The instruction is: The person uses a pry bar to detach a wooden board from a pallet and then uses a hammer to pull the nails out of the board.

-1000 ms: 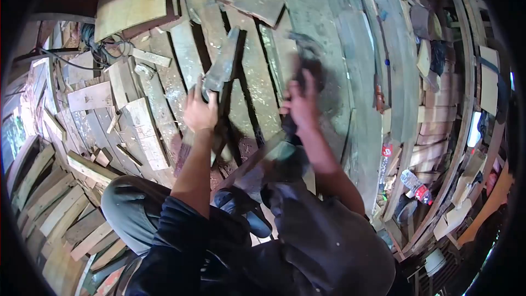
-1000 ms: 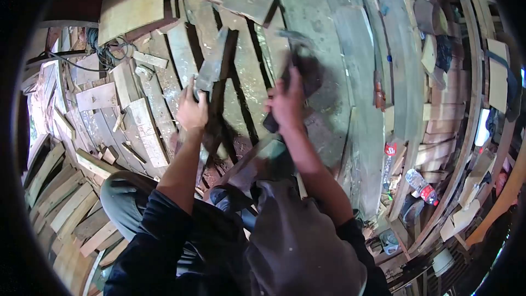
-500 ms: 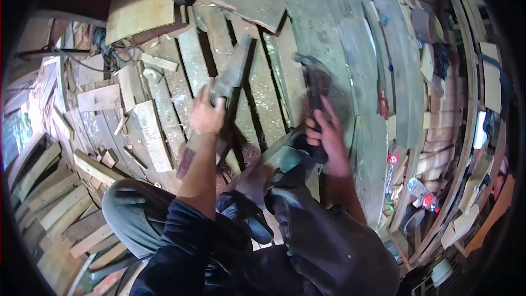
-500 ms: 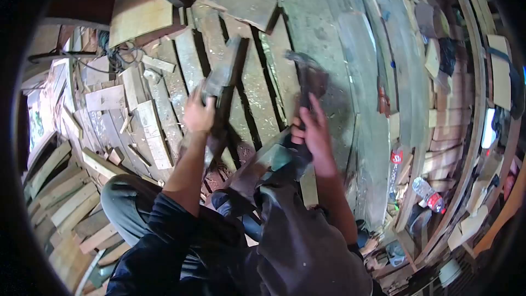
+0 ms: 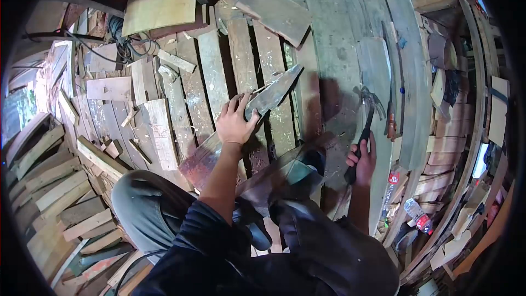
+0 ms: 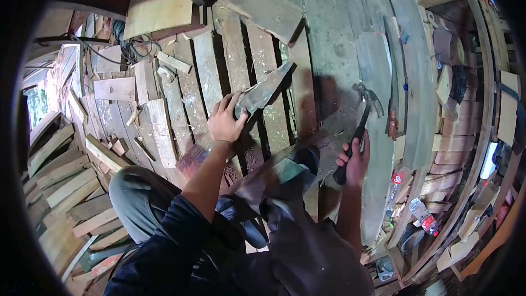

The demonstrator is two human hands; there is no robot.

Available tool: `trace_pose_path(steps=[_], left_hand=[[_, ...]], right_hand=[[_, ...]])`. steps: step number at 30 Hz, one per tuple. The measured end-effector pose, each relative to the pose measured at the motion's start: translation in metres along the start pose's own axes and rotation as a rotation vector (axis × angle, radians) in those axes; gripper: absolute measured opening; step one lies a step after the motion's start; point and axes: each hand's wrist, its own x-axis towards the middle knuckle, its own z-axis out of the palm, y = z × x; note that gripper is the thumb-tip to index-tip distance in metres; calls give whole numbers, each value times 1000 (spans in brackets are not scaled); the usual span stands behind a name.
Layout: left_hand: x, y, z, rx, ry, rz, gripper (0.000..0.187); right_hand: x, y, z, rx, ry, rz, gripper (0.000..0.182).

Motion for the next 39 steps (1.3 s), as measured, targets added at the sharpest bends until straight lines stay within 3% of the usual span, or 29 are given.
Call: trace_pose_path(steps=[5, 7, 8, 10, 14, 21, 24, 27, 31, 34, 37, 38, 39], left_hand=[[2, 2, 0, 1, 7, 17, 50], [1, 0, 2, 5, 0, 31, 51], [2, 0, 1, 10, 0, 34, 51], [2, 1, 0, -8, -12, -4, 51], [2, 3, -1, 9, 2, -38, 51], [2, 1, 1, 32, 13, -33, 51], [3, 2, 1, 20, -9, -30, 51], [4, 0, 1, -3, 23, -70, 51], [4, -4, -3, -10, -6, -69, 56], [7, -16, -7, -80, -123, -83, 63], [16, -43, -12, -566, -405, -6, 81], [19, -36, -34, -815, -548, -161, 86], [20, -50, -27, -803, -574, -224, 87]], right_hand=[[6, 30, 50, 103, 106, -10, 56], [-3, 46, 78, -82, -32, 51, 58], [-3, 46, 84, -193, -216, 89, 57], [-8, 42, 97, -140, -316, 146, 57], [-5, 37, 83, -77, -259, 128, 56], [6, 39, 97, 72, 102, -14, 54], [2, 46, 101, -208, -242, 101, 51], [-9, 42, 114, -67, -282, 185, 51], [-15, 58, 71, -6, -332, 123, 55], [-27, 52, 40, 98, -285, 121, 55], [-29, 40, 16, 65, -161, 129, 57], [-27, 39, 9, 66, -164, 130, 57], [-25, 37, 1, 51, -152, 102, 57]])
